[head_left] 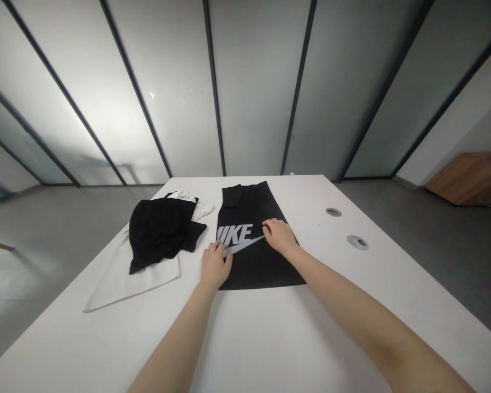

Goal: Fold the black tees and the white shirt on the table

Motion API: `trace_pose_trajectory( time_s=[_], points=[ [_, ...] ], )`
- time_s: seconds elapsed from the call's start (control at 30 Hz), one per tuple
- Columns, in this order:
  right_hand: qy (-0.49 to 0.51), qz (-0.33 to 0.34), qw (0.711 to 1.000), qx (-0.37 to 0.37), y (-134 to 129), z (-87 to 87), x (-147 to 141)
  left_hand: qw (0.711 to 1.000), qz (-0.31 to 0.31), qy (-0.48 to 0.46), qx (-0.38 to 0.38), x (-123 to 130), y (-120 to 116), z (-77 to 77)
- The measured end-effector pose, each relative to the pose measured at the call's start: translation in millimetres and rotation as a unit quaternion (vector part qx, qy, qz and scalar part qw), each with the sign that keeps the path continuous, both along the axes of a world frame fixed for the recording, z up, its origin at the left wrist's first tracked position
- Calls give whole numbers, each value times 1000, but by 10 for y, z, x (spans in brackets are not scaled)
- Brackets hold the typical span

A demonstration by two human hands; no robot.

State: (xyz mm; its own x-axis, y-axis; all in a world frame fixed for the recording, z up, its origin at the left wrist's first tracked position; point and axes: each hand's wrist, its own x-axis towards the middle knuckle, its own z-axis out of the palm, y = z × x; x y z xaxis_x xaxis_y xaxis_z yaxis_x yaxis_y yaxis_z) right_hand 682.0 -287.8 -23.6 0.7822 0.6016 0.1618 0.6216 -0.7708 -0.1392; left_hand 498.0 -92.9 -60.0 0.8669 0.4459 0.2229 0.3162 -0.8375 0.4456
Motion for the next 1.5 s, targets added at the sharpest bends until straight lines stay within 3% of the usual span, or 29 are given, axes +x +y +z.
trace_pose_trajectory(
  time_s=[0.13,0.27,0.5,0.6,0.67,0.77,0.9,1.0,1.23,1.5],
  points=[
    [15,-53,998,-3,-283,-198,-522,997,-9,-56,-53,59,104,-91],
    [69,-10,997,-36,-652,-359,-760,993,-24,-83,-79,65,188,-129],
    [87,102,990,-40,-1370,-271,-470,999,-18,-23,-45,36,97,-40],
    [98,103,989,-37,-1552,-203,-354,1000,-12,13,-9,24,-3,11],
    [105,55,992,-31,-1523,-137,-384,999,-10,36,16,16,-53,28],
    [119,7,993,-8,-1230,4,-672,997,-19,66,44,1,-84,41],
    [196,130,972,11,-705,155,-1334,993,-38,96,58,-25,-83,69],
    [274,175,945,-37,-513,167,-1711,993,-43,94,52,-34,-89,85],
    [322,193,924,-75,-677,223,-1999,999,-25,13,21,11,-73,32],
    [291,210,933,-12,-742,384,-2161,998,8,-54,8,57,47,-63]
  ],
)
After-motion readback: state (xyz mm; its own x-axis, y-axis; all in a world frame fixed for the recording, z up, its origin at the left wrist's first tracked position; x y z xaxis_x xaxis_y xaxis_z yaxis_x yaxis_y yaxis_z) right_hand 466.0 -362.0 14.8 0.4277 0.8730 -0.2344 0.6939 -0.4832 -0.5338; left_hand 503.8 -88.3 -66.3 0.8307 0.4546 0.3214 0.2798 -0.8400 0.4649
